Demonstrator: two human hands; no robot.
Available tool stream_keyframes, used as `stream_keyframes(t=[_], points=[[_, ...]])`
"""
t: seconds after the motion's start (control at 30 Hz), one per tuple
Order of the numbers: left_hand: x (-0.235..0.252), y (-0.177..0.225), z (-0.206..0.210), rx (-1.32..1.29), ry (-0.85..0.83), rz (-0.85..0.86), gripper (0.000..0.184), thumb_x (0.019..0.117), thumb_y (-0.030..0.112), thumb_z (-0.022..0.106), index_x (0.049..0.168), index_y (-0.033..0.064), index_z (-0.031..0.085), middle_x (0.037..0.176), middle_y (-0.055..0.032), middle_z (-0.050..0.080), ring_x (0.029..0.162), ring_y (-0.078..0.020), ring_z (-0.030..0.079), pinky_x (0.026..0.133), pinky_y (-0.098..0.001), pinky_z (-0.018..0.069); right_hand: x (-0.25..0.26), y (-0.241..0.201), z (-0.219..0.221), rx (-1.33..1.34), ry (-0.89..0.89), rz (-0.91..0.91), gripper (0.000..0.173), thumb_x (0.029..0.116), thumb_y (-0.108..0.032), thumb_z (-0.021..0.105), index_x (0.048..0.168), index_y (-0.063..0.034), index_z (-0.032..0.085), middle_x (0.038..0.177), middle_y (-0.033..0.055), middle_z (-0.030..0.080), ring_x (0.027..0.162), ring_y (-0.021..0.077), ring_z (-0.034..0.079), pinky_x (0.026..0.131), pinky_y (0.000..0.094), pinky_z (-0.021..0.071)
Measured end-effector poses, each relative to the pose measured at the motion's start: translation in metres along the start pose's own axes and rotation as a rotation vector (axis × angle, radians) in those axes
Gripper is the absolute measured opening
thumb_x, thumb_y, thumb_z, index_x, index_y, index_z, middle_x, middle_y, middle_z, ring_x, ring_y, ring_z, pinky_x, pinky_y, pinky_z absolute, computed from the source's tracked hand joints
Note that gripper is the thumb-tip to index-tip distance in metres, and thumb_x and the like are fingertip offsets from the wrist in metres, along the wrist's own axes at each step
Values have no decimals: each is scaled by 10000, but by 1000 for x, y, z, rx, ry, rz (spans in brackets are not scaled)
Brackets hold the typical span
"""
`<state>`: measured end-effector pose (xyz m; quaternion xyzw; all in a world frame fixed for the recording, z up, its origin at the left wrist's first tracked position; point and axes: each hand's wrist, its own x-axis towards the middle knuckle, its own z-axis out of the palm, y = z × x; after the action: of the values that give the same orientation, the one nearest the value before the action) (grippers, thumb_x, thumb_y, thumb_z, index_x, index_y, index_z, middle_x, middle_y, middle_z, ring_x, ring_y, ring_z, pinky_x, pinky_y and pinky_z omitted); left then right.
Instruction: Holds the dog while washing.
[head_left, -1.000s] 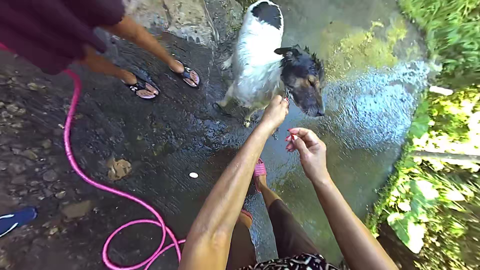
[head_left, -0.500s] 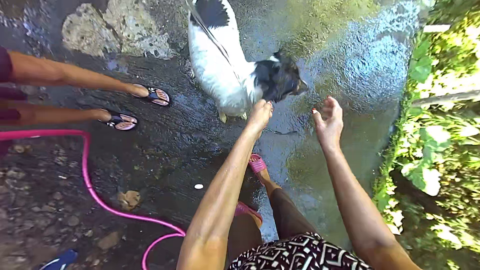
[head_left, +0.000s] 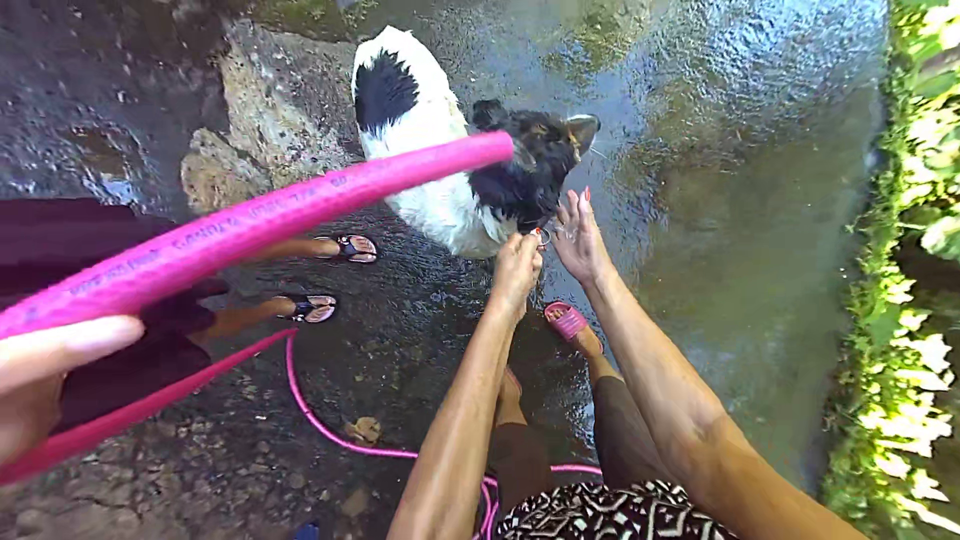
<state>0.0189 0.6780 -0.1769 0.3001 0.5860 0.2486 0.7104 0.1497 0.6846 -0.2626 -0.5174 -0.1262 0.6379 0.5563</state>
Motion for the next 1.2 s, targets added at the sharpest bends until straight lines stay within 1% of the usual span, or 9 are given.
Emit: stream_keyframes(t=[0.17,0.33,0.4,0.5,0.67,0.8,0.9,1.03,1.2], points=[[-6,7,-7,54,80,12,222,1101,217,413,931,128,523,565,78,361,423,1,304,411,-137,280,58,-4,28,367,12,-85,757,1067,-615,112,1629,-112,187,1641,104,323,1496,206,338,1214,425,318],[-9,1,-15,204,182,49,225,1082,160,439,872,129,514,581,72,381,463,-13,350,461,-157,324,85,4,49,495,51,-93,777,1059,-635,119,1566,-97,357,1514,85,507,1372,174,498,1144,391,424],[-14,0,-19,191,261,84,246,1079,146,436,849,125,522,574,81,402,464,-6,366,466,-155,336,77,1,60,608,35,-83,700,1065,-623,133,1386,-111,486,1230,61,643,1108,156,631,943,357,544],[-29,12,-39,86,389,174,277,1099,145,333,869,139,487,567,98,407,446,17,367,444,-132,336,50,-10,84,735,-214,-173,818,1054,-608,2,1497,-59,416,1304,107,637,1152,218,641,987,416,526],[-60,32,-77,-8,407,199,378,1115,255,231,836,184,476,544,90,391,431,-9,365,441,-145,343,-11,4,76,395,-111,-122,724,1082,-560,66,1548,-94,366,1437,89,572,1274,213,588,1030,423,503],[-65,33,-109,153,469,204,160,1095,190,347,978,160,452,633,81,387,481,-14,354,468,-162,343,-19,23,42,139,0,21,598,1116,-458,141,1447,-86,472,1256,40,651,1064,151,658,910,360,545],[-61,43,-133,251,482,214,174,1086,218,351,1058,140,503,646,95,391,491,-8,355,475,-168,350,-19,15,45,18,-19,70,453,1131,-325,252,1359,-72,550,1126,29,682,932,125,671,827,321,559],[-61,55,-161,335,552,139,247,1081,192,336,906,118,493,607,92,375,475,-12,351,472,-184,353,-22,3,55,-135,-90,21,334,1107,-220,375,1313,-52,578,1027,4,692,842,93,671,764,283,570],[-76,38,-173,271,534,168,216,1082,190,352,993,92,523,654,87,382,518,-18,362,508,-191,354,-33,-1,81,-228,-160,-19,292,1085,-129,391,1282,-41,588,972,5,694,772,89,668,703,263,575]])
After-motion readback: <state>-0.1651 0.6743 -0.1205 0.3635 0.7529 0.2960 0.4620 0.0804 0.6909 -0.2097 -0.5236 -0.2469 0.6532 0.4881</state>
